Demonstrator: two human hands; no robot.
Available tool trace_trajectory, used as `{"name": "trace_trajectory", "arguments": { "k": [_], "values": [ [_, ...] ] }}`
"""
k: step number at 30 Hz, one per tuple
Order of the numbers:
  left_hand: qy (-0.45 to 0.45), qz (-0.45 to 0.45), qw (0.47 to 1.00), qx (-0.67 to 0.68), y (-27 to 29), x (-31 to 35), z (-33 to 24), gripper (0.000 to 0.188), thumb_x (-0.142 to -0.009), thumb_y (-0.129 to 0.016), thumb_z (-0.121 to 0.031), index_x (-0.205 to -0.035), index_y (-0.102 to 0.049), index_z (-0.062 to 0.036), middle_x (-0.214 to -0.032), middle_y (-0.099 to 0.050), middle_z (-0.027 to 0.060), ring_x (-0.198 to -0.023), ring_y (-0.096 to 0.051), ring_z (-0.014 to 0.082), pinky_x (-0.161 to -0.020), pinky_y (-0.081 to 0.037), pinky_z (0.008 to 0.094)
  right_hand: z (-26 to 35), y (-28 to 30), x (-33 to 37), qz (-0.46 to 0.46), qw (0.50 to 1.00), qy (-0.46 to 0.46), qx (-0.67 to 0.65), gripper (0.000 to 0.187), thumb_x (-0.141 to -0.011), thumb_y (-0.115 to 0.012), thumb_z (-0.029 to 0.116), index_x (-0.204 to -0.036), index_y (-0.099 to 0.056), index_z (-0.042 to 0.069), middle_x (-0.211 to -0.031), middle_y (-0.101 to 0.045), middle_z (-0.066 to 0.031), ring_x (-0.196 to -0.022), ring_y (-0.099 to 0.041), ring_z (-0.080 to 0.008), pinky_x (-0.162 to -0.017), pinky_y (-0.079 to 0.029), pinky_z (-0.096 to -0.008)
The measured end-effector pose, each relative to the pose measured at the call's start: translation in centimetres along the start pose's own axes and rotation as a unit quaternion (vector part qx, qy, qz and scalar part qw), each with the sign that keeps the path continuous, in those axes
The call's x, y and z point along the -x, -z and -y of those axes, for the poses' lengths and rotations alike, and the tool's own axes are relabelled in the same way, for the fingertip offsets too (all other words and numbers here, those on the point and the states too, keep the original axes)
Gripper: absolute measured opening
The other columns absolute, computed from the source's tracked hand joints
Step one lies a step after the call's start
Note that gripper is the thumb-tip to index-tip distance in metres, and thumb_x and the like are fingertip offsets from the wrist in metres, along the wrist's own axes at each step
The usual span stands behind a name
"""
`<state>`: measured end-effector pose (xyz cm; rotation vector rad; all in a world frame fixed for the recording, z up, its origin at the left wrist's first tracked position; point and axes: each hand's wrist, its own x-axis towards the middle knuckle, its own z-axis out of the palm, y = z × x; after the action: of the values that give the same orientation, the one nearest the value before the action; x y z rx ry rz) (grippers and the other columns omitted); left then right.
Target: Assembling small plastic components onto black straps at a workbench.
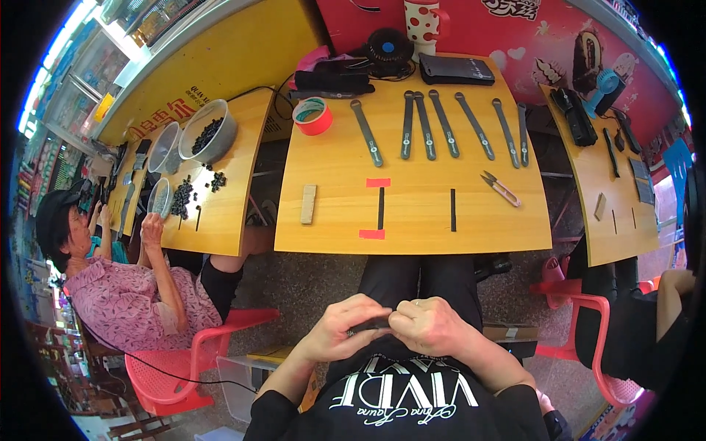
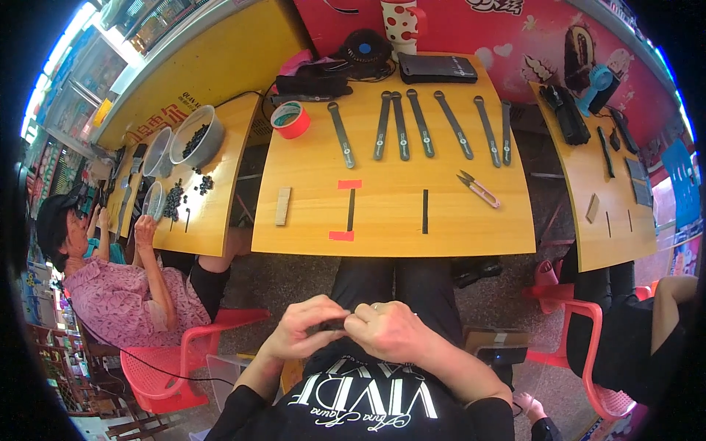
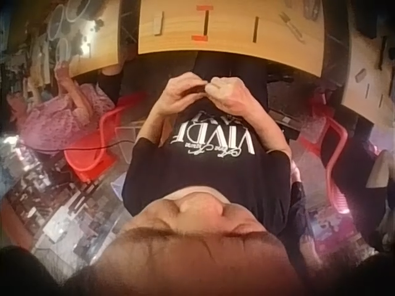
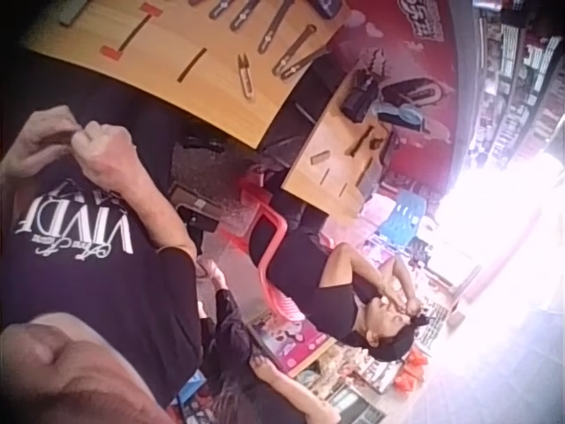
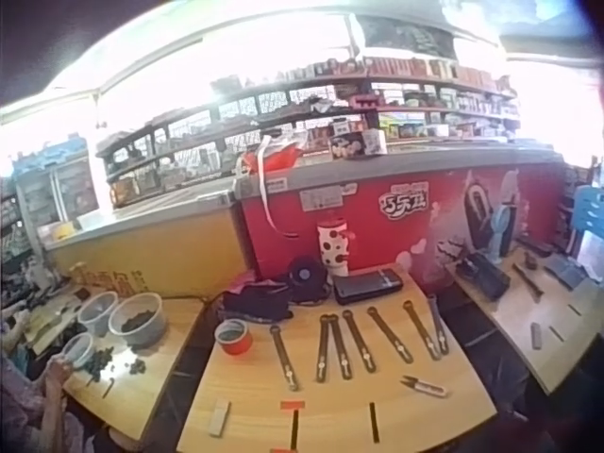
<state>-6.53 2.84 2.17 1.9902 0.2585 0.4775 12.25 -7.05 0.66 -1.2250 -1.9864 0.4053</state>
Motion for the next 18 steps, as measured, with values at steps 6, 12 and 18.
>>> {"name": "trace_trajectory", "arguments": {
  "k": [6,12,18],
  "values": [
    [0.112,-0.012,0.989,0.098,0.6,0.3,-0.9,0.016,-0.083,-0.061,0.001,-0.098,-0.067,0.0050,-0.085,-0.067,0.0132,-0.073,-0.066,0.0220,-0.064,-0.051,0.0303,0.2,0.7,0.0,0.002,0.998,-0.002,0.067,0.028,-0.081,-0.068,0.024,-0.068,-0.049,0.007,-0.061,-0.047,-0.0065,-0.051,-0.057,-0.0229,-0.044,-0.045,-0.0333],
    [0.073,0.053,0.994,0.069,1.9,-1.3,-1.8,0.007,-0.084,-0.061,0.001,-0.087,-0.066,0.0044,-0.079,-0.066,0.0146,-0.065,-0.065,0.0260,-0.057,-0.049,0.0321,0.2,1.5,-0.2,0.046,0.998,-0.002,0.049,0.028,-0.081,-0.068,0.023,-0.069,-0.049,0.007,-0.062,-0.050,-0.0076,-0.052,-0.059,-0.0243,-0.043,-0.044,-0.0348],
    [0.048,0.145,0.988,0.017,3.0,-2.3,-1.9,0.008,-0.078,-0.063,0.004,-0.086,-0.066,0.0026,-0.078,-0.066,0.0137,-0.065,-0.064,0.0287,-0.058,-0.050,0.0326,0.1,1.7,-0.6,0.080,0.997,0.008,-0.001,0.028,-0.081,-0.068,0.024,-0.069,-0.050,0.006,-0.060,-0.050,-0.0095,-0.052,-0.059,-0.0271,-0.043,-0.043,-0.0370]
  ]
}}
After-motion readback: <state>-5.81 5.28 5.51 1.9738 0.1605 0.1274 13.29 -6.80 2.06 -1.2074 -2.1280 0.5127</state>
